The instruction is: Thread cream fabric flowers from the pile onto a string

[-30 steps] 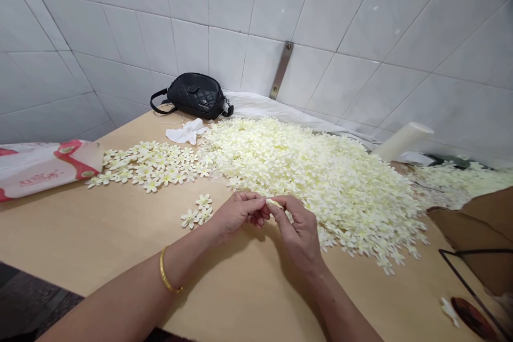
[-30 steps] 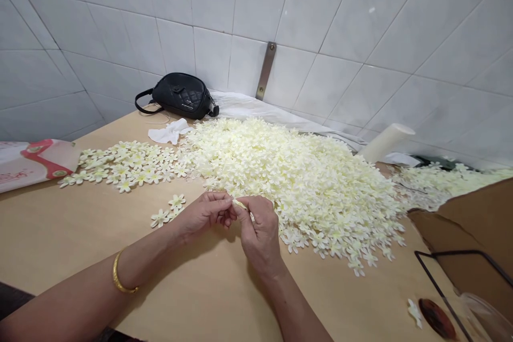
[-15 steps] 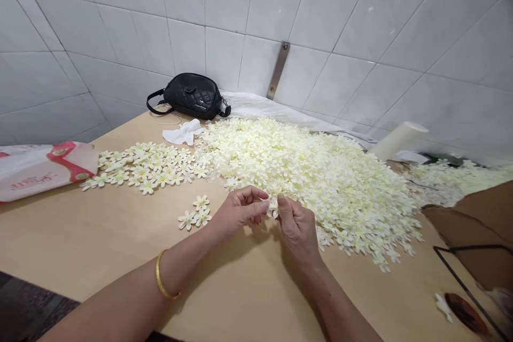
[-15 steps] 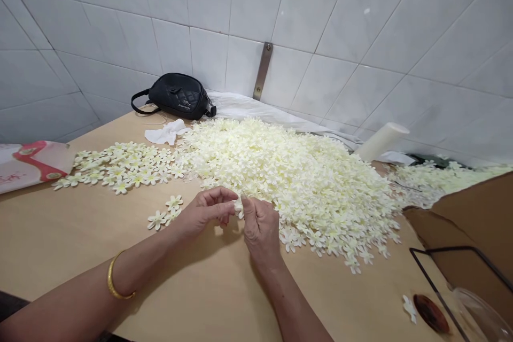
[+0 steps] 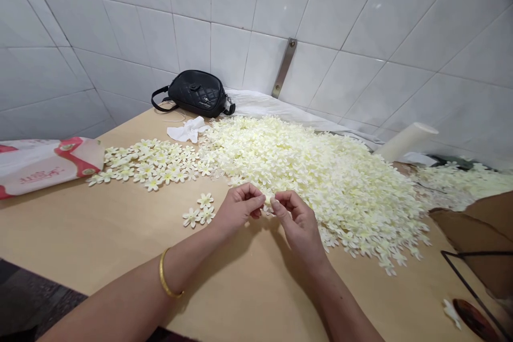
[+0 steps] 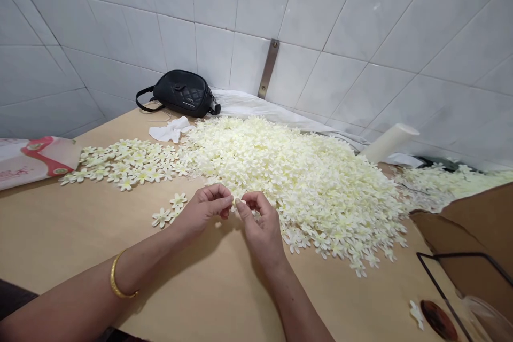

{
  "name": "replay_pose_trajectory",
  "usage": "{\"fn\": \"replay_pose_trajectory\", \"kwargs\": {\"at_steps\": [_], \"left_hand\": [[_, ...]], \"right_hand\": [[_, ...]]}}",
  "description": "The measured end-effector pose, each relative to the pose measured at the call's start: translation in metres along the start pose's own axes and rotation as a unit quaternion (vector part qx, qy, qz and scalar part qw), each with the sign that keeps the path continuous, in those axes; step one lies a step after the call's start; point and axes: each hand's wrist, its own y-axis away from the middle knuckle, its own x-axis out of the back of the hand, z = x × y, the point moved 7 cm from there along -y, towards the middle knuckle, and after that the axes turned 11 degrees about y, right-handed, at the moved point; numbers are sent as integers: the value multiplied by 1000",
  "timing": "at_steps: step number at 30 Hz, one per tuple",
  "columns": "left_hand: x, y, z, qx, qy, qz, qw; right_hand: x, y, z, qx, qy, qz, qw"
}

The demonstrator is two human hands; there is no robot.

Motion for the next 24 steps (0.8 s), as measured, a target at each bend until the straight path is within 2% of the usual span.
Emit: {"fn": "replay_pose_trajectory", "kwargs": {"at_steps": [3, 6, 9, 11, 17, 21, 24], "left_hand": [[1, 0, -3, 18, 29, 8, 999], [-3, -1, -9, 61, 59, -15, 996], [-5, -1, -11, 66, 54, -25, 996], [-3, -1, -13, 65, 46, -8, 997], [0, -3, -21, 85, 87, -12, 993], [9, -3, -22, 83, 104, 41, 990], [7, -3, -21, 84, 145, 34, 985]], "right_hand": [[-3, 0, 2, -16, -21, -15, 1000], [-3, 1, 4, -23, -17, -8, 1000], [-4, 3, 4, -21, 8, -5, 1000], [-4, 7, 4, -19, 34, 5, 999], [-1, 10, 7, 3, 129, 70, 989], [4, 11, -7, 74, 192, 144, 968], [-5, 12, -16, 140, 204, 100, 964]]}}
